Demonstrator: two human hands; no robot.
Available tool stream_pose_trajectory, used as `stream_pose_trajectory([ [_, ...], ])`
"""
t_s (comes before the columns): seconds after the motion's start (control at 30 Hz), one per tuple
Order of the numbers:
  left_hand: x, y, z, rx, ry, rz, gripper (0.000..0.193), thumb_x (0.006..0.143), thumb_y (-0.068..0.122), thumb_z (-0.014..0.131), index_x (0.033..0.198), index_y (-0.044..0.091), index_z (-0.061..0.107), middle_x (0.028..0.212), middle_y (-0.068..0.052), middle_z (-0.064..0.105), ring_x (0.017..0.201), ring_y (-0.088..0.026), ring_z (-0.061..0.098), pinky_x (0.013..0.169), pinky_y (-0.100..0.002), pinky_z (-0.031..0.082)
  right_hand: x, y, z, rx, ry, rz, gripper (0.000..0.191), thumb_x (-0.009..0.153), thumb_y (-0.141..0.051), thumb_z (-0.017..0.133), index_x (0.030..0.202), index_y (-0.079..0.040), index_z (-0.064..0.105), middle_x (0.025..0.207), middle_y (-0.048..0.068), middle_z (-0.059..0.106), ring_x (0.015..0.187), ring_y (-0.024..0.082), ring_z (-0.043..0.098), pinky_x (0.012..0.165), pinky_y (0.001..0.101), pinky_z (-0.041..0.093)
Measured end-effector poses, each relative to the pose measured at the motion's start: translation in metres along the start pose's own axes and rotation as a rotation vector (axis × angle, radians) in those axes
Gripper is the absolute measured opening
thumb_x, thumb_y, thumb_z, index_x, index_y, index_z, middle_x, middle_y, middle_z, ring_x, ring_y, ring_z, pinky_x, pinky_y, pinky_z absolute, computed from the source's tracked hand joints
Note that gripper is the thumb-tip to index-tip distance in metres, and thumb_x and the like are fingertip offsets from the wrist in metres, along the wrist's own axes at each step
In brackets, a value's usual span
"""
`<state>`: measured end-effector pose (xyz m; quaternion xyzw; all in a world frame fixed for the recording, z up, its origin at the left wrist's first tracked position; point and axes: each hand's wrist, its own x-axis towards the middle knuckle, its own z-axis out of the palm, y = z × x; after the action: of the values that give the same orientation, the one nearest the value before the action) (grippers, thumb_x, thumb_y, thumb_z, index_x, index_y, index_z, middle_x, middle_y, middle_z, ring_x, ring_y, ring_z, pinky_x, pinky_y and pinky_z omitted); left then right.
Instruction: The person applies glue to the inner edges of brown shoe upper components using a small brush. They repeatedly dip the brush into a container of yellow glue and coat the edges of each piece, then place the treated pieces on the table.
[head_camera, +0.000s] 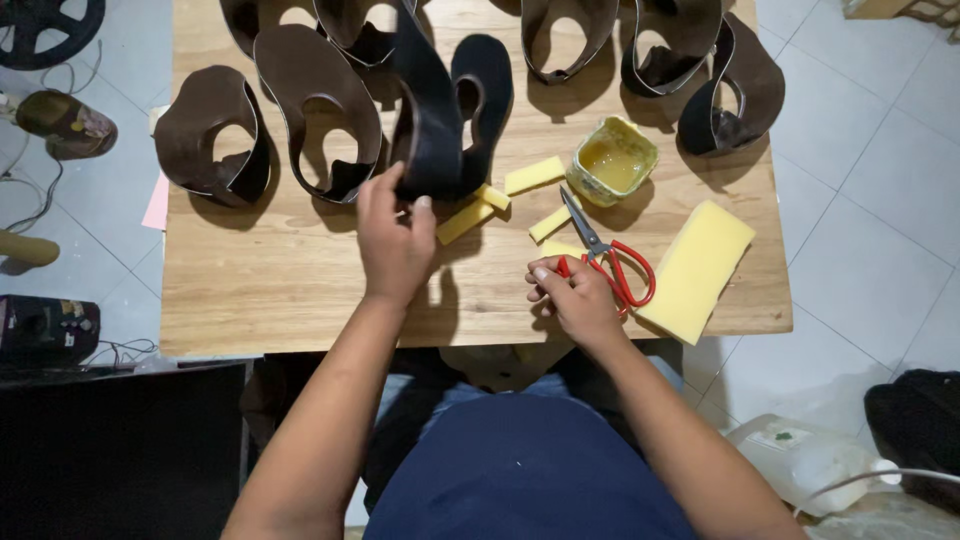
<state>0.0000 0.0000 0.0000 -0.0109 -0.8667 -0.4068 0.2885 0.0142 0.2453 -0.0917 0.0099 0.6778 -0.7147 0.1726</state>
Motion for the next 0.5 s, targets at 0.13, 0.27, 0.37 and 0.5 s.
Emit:
stream_pose_trajectory([
  [0.13,-0.028,-0.02,-0.011,-0.9,-0.113,-0.429,0.025,0.105,0.019,0.051,0.109,-0.003,0.063,0.101,-0.016,0.068,0.092,-0.022,0.066,0.084,-0.033,0.058,-0.011,-0.021,0.006,-0.008,-0.024,0.073,0.032,0.099,-0.027,0.061,0.117,-0.002,0.069,0.103,0.008,0.075,0.079,0.01,0.07,0.056,0.0243,0.051],
  [0.27,-0.069,-0.016,-0.012,-1.114,-0.326,-0.525,0.031,0.105,0.025,0.053,0.095,-0.001,0.067,0.101,-0.009,0.066,0.096,-0.02,0.063,0.085,-0.033,0.056,-0.015,-0.034,0.015,0.156,-0.136,0.075,0.033,0.096,-0.029,0.06,0.12,-0.007,0.065,0.105,0.004,0.074,0.075,0.009,0.068,0.048,0.0221,0.046],
  [0.37,-0.088,-0.002,-0.011,-0.952,-0.43,-0.829,0.029,0.103,0.027,0.055,0.094,0.001,0.065,0.098,-0.006,0.067,0.088,-0.017,0.06,0.081,-0.03,0.052,-0.023,-0.031,0.017,0.168,-0.196,-0.075,0.033,0.101,-0.027,0.064,0.125,-0.004,0.067,0.1,0.003,0.071,0.08,0.006,0.064,0.06,0.0194,0.048],
  [0.5,-0.094,0.021,-0.017,-0.673,-0.504,-0.544,0.023,0.098,0.025,0.059,0.098,0.004,0.068,0.094,-0.003,0.069,0.087,-0.012,0.063,0.08,-0.027,0.053,-0.03,-0.029,0.012,0.041,-0.099,0.05,0.029,0.098,-0.028,0.067,0.111,-0.002,0.071,0.079,-0.001,0.065,0.051,0.008,0.05,0.044,0.0243,0.04],
])
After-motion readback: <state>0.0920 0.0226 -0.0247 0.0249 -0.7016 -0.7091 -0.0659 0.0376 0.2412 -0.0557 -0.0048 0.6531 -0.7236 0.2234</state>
